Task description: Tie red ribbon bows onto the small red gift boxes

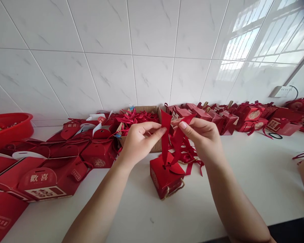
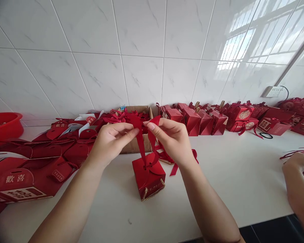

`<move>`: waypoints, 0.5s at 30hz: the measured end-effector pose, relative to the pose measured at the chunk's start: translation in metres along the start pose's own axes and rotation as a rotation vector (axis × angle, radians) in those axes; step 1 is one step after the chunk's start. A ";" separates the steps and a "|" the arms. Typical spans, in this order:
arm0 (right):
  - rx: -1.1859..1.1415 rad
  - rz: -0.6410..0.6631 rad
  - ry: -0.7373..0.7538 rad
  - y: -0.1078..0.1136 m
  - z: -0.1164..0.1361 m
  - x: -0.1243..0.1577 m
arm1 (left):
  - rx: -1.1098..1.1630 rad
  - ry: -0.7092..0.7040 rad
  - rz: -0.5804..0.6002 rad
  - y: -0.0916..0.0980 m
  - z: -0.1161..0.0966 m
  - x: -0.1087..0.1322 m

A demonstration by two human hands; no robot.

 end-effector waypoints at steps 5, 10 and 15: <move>0.067 -0.187 0.125 0.024 0.003 -0.009 | 0.020 0.014 -0.109 0.006 0.004 -0.002; 0.056 -0.202 0.169 0.032 0.004 -0.012 | 0.036 0.004 -0.110 0.004 0.004 -0.001; 0.105 -0.184 0.173 0.024 0.009 -0.008 | 0.099 0.018 -0.080 -0.002 0.002 -0.001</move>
Point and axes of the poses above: each hand's wrist, its own x-axis away from the middle knuckle, its own y-axis out of the back of the hand, z = x × y, the point moved 3 cm from there along -x, towards the middle knuckle, and after that the axes turned 13 degrees about -x, right-handed, at the moved point
